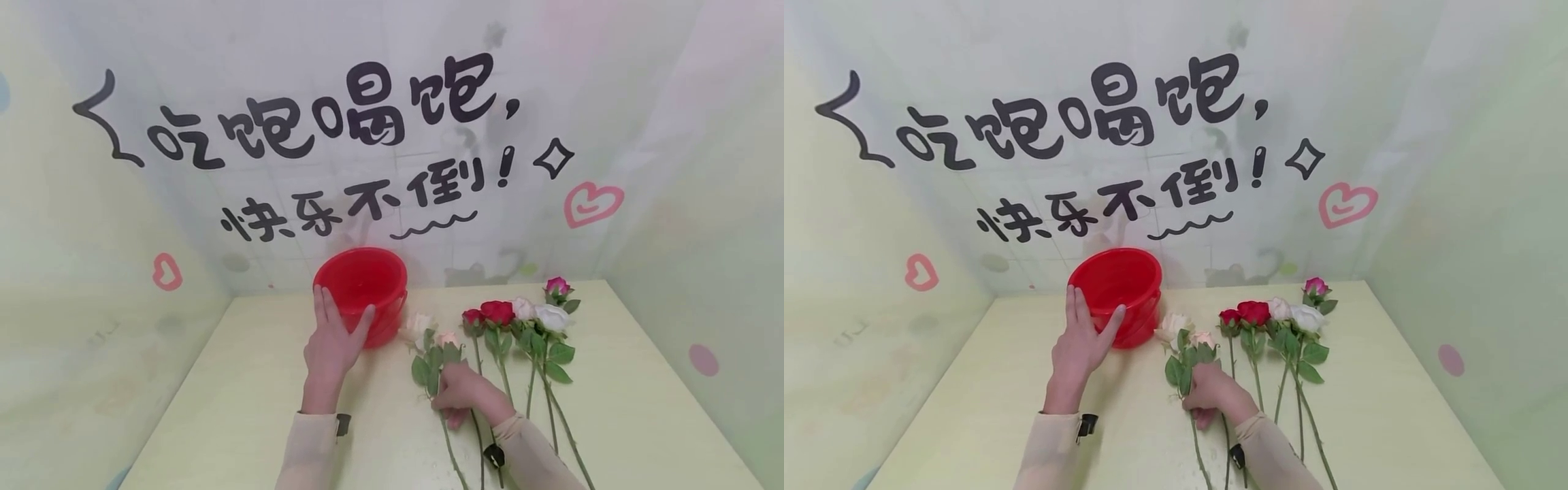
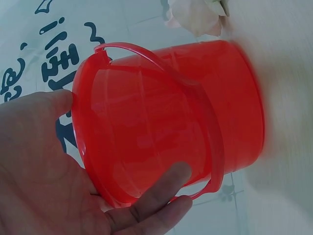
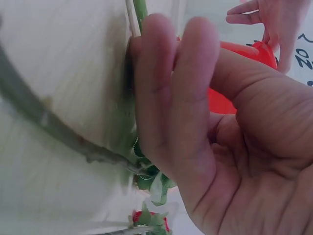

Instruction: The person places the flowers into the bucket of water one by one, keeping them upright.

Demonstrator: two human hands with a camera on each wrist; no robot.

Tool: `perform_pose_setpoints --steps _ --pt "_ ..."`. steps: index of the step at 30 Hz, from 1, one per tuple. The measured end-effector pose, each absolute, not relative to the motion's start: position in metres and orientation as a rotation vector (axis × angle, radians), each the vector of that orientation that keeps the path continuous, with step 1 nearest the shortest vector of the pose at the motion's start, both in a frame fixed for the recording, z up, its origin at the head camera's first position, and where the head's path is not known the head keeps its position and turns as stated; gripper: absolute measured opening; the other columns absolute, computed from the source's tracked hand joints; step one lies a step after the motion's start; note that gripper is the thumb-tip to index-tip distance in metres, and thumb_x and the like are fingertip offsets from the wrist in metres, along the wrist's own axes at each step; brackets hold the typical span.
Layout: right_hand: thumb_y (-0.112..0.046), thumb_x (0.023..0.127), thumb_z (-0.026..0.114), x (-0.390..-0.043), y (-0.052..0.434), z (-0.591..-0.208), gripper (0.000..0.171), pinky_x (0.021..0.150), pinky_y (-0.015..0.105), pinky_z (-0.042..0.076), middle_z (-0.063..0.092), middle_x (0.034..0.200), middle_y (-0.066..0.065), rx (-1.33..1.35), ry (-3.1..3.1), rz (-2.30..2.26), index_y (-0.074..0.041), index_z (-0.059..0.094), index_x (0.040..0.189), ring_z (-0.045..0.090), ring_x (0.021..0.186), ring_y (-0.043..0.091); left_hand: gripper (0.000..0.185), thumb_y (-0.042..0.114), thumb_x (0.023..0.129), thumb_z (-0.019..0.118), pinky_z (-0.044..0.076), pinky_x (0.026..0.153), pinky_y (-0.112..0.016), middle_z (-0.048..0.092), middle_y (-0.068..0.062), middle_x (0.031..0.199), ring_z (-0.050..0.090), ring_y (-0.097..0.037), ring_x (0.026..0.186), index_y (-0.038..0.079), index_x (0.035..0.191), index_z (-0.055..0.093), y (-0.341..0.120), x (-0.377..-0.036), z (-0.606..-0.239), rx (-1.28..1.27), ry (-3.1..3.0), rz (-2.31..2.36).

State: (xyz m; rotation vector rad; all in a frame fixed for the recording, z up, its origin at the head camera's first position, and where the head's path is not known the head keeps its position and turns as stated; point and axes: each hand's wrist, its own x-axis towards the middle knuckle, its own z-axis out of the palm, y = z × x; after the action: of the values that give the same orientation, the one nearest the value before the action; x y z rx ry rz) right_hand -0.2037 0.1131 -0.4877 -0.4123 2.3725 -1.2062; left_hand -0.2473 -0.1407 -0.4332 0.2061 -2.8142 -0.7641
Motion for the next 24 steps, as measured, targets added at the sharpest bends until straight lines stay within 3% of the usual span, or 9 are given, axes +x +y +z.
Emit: perform_pose_setpoints --steps 9,15,24 --pt "0.003 0.087 0.07 -0.211 0.118 -0.495 0.021 0.05 0.035 0.06 0.066 0.057 0.009 -0.503 2.282 -1.219 0.003 0.068 0.067 0.067 0.048 0.018 0.109 0.062 0.097 0.061 0.064 0.077 -0.053 0.022 -0.02 0.17 0.069 -0.032 0.078 0.004 0.169 0.004 -0.141 -0.247 -0.434 0.194 -2.803 -0.751" --pt "-0.003 0.095 0.072 -0.212 0.135 -0.495 0.012 0.057 0.036 0.063 0.069 0.068 0.012 -0.474 2.12 -1.374 0.003 0.066 0.086 0.072 0.057 0.02 0.108 0.066 0.098 0.057 0.063 0.069 -0.045 0.019 -0.017 0.172 0.06 -0.021 0.059 0.006 0.169 0.003 -0.136 -0.251 -0.437 0.163 -2.819 -0.748" --pt "-0.006 0.1 0.067 -0.226 0.152 -0.476 0.014 0.069 0.045 0.065 0.072 0.082 0.016 -0.495 1.967 -1.516 0.006 0.063 0.105 0.075 0.068 0.025 0.11 0.064 0.096 0.06 0.063 0.072 -0.047 0.021 -0.019 0.17 0.061 -0.022 0.062 0.006 0.169 0.002 -0.141 -0.247 -0.432 0.22 -2.814 -0.753"
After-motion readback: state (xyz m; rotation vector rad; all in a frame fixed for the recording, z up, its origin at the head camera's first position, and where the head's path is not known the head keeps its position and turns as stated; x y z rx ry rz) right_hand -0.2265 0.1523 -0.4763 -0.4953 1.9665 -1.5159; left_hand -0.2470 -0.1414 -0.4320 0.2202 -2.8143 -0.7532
